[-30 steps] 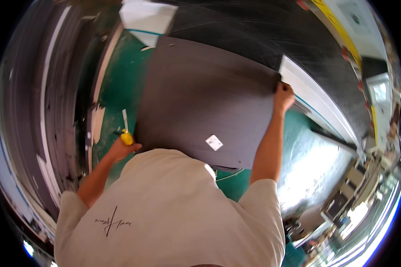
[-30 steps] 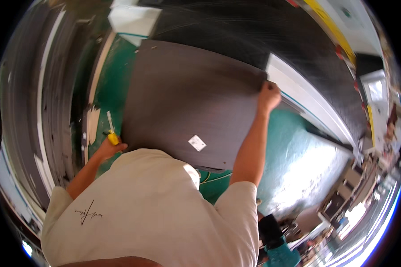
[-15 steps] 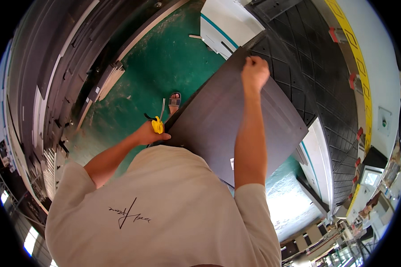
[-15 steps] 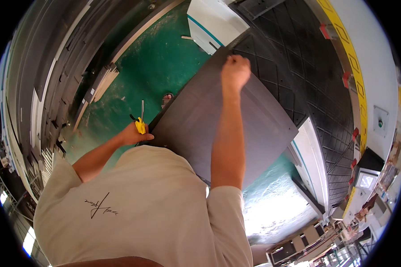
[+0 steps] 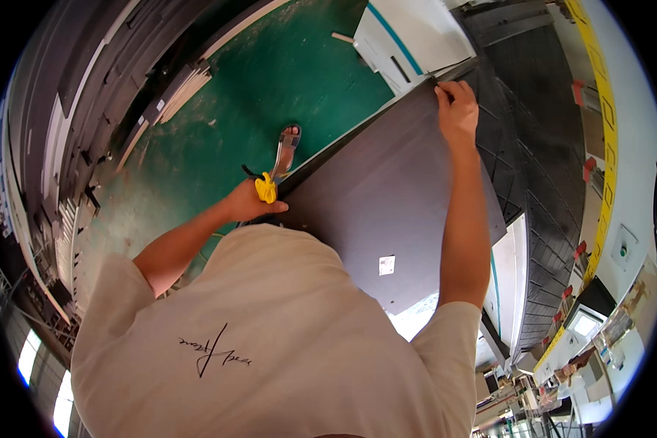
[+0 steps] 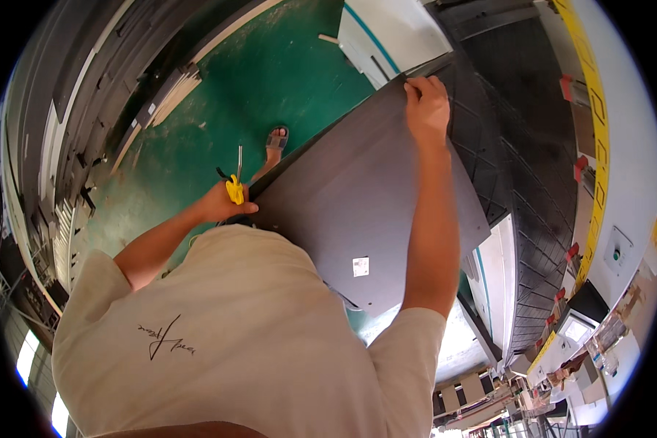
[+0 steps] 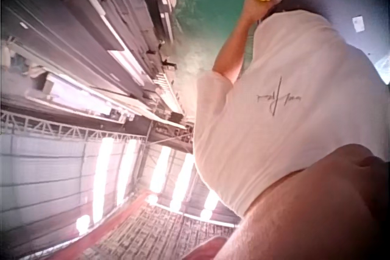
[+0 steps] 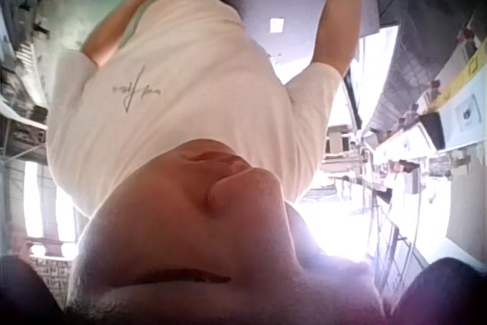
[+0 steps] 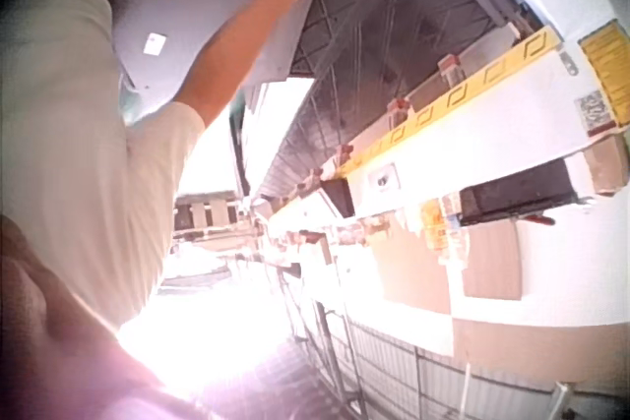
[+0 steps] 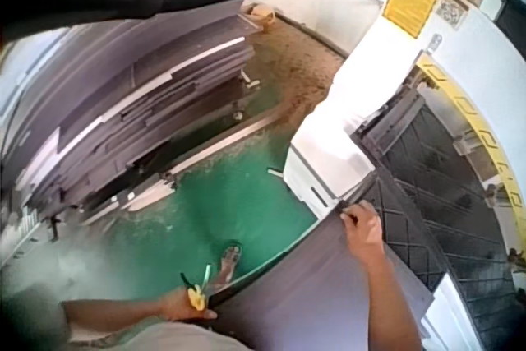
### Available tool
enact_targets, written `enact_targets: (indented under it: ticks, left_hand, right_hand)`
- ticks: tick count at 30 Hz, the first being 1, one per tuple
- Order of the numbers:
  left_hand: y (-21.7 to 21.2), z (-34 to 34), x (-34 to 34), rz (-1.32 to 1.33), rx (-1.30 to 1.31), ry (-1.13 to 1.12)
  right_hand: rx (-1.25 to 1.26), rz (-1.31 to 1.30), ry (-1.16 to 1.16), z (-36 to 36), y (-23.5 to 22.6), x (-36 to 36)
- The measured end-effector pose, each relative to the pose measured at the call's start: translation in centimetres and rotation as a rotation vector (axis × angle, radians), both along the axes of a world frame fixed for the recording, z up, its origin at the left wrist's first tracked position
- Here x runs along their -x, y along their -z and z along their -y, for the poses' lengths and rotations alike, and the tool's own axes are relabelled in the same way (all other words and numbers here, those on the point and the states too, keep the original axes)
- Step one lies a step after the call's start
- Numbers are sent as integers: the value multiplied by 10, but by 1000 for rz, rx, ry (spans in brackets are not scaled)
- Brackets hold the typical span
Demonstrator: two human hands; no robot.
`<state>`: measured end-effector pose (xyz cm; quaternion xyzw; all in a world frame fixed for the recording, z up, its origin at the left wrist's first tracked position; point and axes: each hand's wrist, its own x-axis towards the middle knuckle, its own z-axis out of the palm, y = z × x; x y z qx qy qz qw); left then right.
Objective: The person uses an air-blow gun to clean dust from dark furniture panels, flipping them over to clean both sides, and then feeds a panel into a large edge-banding machine.
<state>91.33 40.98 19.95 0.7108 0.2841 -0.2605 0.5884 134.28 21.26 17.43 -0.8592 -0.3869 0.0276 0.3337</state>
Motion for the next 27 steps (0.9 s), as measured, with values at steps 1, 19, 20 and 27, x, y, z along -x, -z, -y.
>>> enact_targets:
  ticks: [1, 19, 20, 27]
  left_hand:
    - [1, -1, -1, -15, -1, 4]
    - [2, -4, -1, -66, -54, 66]
    - [8, -4, 4, -75, -56, 69]
    - [19, 5, 17, 9, -45, -42]
  right_hand:
    - [40, -130, 11, 1, -5, 10]
    - [244, 314, 103, 29, 22, -67]
    - [202, 268, 122, 23, 13, -76]
    - [115, -70, 1, 1, -3, 33]
